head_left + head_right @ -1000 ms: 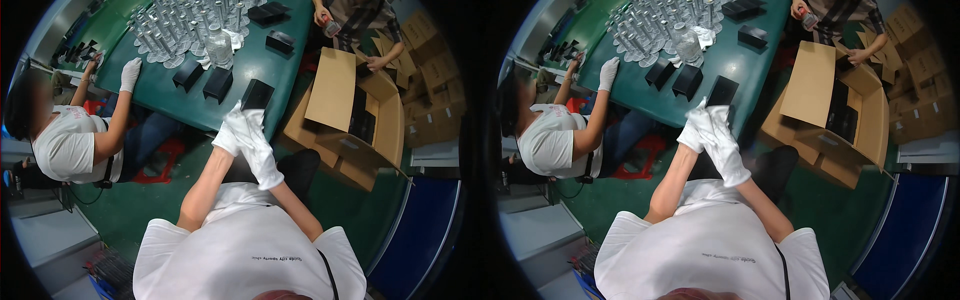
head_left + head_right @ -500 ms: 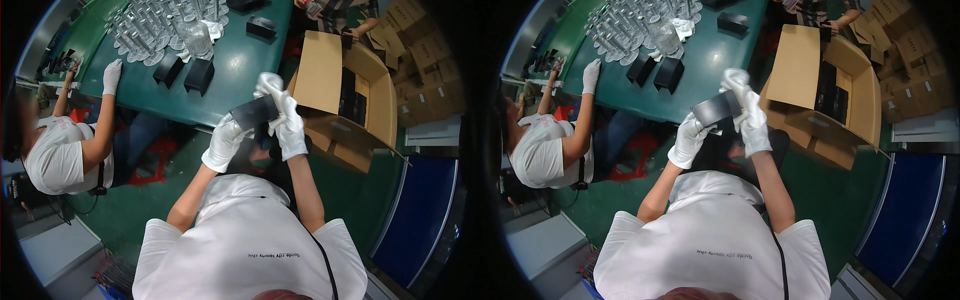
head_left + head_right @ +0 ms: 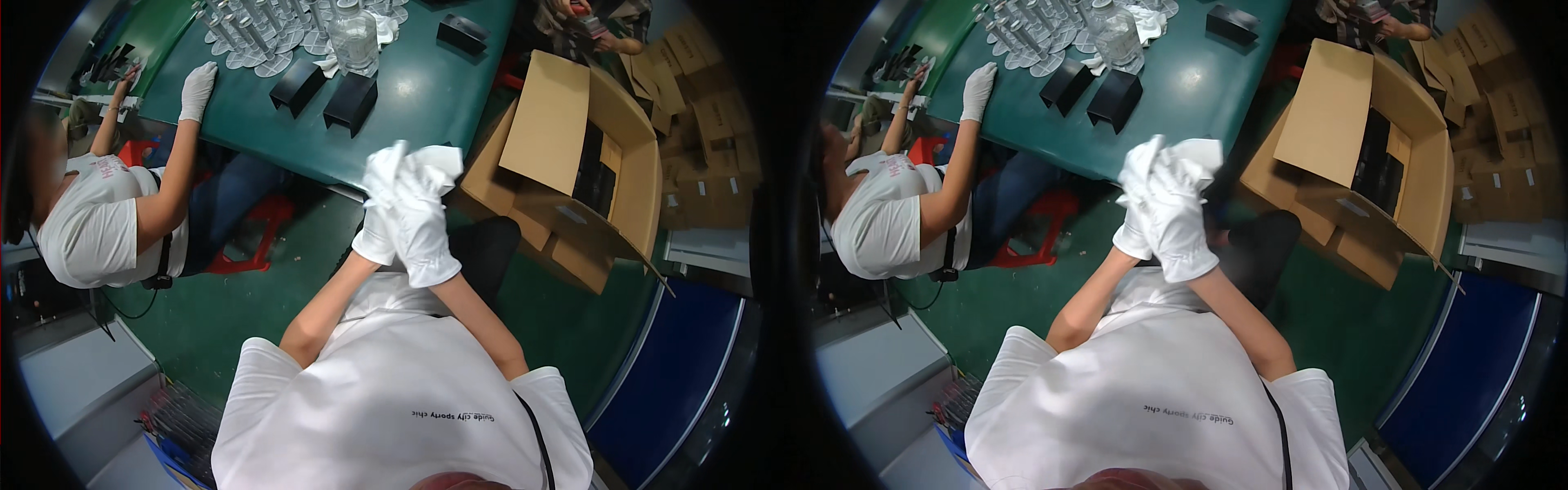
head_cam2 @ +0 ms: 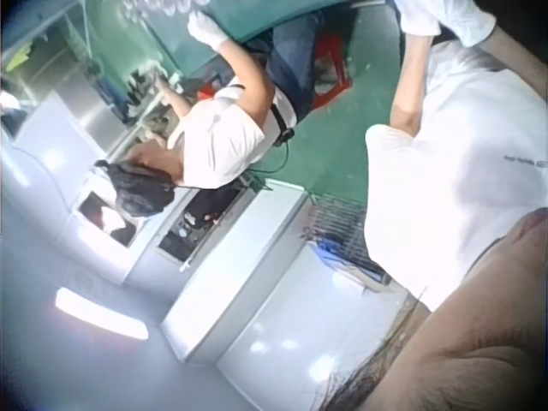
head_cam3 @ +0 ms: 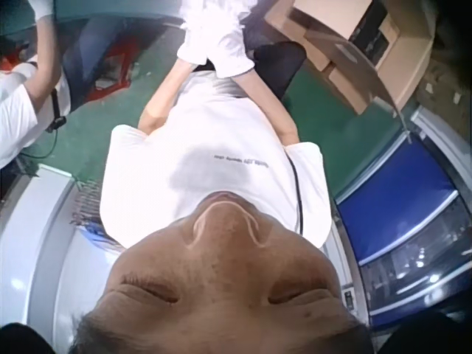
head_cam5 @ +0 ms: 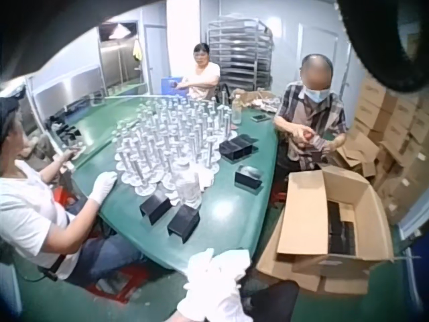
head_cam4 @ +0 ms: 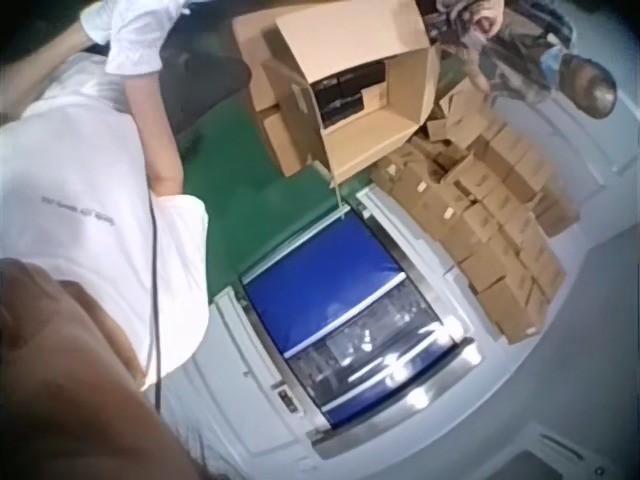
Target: The person wipes the surfaces of small black rectangular components using a white cloth. They handle the items one at a time, turning them over to clean all sides, and place the finished units into a cardboard box on the table.
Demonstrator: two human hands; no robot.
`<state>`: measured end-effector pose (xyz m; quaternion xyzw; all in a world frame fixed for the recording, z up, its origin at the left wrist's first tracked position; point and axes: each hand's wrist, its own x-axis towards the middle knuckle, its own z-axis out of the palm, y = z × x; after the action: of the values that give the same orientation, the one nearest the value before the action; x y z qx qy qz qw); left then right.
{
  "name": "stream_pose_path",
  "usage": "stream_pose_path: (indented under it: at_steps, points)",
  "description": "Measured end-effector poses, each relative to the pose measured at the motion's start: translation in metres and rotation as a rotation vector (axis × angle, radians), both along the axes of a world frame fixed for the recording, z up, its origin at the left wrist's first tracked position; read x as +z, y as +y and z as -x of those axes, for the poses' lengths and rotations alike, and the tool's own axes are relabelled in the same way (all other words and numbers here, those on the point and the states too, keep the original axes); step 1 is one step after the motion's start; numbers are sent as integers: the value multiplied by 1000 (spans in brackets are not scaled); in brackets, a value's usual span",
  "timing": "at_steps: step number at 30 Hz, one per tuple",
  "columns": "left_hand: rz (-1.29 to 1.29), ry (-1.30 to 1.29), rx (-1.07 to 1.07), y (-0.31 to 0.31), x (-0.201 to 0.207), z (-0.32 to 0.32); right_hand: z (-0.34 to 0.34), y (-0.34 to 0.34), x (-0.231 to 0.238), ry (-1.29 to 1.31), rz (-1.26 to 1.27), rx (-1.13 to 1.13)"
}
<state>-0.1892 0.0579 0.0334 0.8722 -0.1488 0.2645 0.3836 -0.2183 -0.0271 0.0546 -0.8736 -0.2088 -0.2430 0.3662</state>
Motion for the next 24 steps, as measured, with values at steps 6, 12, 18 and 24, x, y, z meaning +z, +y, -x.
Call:
stream_pose_path:
  at_steps: [6, 12, 18, 24]
  points:
    - [-426, 665, -14, 18, -43, -11, 4, -12, 18, 321, -309, 254]
    - [295, 758, 67, 36, -13, -15, -25, -72, 38, 610, -988, -172]
    - [-194, 232, 165, 38, -24, 2, -51, -63, 14, 52, -359, -71]
    - [410, 160, 36, 40, -60, -6, -68, 15, -5, -75, 296, 159]
